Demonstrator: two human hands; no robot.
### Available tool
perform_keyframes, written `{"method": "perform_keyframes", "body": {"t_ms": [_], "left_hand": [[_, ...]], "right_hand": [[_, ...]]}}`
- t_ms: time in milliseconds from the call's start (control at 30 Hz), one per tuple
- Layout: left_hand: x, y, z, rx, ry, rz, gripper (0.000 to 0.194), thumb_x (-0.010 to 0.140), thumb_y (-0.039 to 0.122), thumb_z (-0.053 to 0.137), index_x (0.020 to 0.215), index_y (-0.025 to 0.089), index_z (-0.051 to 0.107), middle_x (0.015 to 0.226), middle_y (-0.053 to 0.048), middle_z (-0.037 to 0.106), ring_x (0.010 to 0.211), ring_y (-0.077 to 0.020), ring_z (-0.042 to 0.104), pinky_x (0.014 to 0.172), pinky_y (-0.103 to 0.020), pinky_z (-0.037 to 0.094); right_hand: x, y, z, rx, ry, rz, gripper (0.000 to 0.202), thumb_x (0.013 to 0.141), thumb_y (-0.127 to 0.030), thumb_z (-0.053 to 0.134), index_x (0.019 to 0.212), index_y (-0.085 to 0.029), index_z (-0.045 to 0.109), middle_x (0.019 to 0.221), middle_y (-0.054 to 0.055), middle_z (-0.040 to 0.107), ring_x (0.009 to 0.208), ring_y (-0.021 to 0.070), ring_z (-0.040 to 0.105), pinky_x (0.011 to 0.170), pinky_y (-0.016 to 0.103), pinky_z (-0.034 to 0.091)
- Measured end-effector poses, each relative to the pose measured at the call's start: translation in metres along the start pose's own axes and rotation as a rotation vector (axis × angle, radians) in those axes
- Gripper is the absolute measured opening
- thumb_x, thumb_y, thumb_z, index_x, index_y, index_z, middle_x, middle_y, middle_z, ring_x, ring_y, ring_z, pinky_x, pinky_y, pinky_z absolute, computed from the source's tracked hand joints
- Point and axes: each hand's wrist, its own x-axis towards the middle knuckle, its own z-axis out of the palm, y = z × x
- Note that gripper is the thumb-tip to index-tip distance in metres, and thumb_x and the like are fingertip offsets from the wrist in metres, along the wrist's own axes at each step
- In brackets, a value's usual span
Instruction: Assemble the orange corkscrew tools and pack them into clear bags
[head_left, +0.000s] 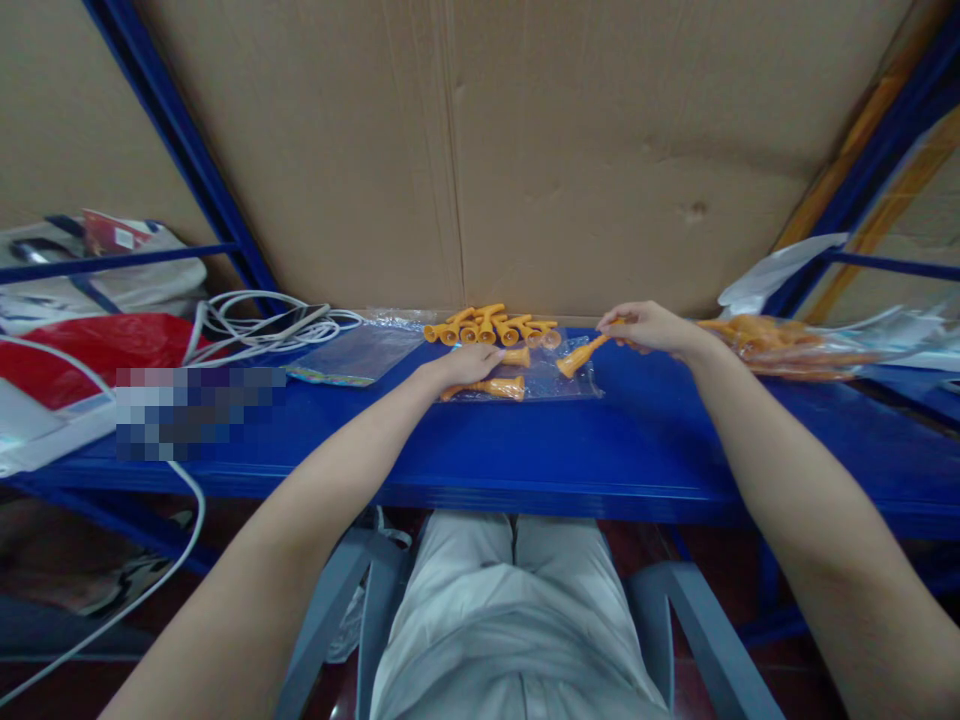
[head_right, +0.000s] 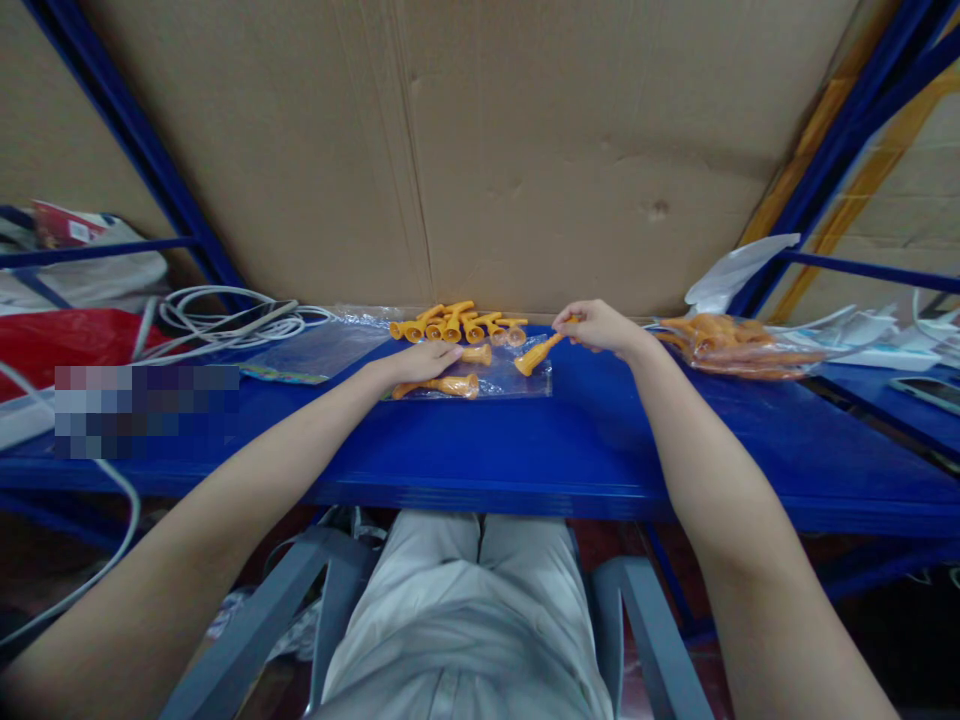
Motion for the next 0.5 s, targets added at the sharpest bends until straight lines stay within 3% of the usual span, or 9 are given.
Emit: {"method": "perform_keyframes", "body": {"t_ms": [167, 333, 500], "left_hand": [[-0.002, 0.007, -0.004, 0.037, -0.039, -0.047, 0.057, 0.098, 0.042, 0.02, 0.123, 0.012, 0.061, 0.138, -0.015, 0.059, 0.127, -0.0262, 0.054, 0.106, -0.034, 0.04], [-0.001, 0.002, -0.002, 0.05, -0.024, -0.03, 0.052, 0.098, 0.042, 0.02, 0.114, 0.017, 0.064, 0.132, -0.012, 0.063, 0.123, -0.0259, 0.057, 0.104, -0.036, 0.041], [0.004, -0.002, 0.003, -0.011, 0.025, -0.041, 0.051, 0.098, 0.043, 0.022, 0.115, 0.018, 0.062, 0.135, -0.012, 0.061, 0.125, -0.0253, 0.055, 0.106, -0.035, 0.04]], "right_hand": [[-0.003, -0.003, 0.0, 0.133, -0.063, 0.067, 0.009, 0.085, -0.021, 0.068, 0.093, -0.017, 0.07, 0.055, -0.003, 0.056, 0.04, 0.0046, 0.04, 0.036, 0.018, 0.028], [-0.003, -0.004, 0.004, 0.33, -0.21, 0.128, 0.023, 0.084, -0.019, 0.068, 0.107, -0.018, 0.065, 0.063, 0.0, 0.066, 0.043, 0.0075, 0.049, 0.038, 0.018, 0.038], [0.001, -0.002, 0.013, 0.364, -0.395, 0.201, 0.007, 0.082, -0.018, 0.071, 0.083, -0.013, 0.066, 0.068, 0.007, 0.07, 0.044, 0.0075, 0.054, 0.04, 0.017, 0.045]]}}
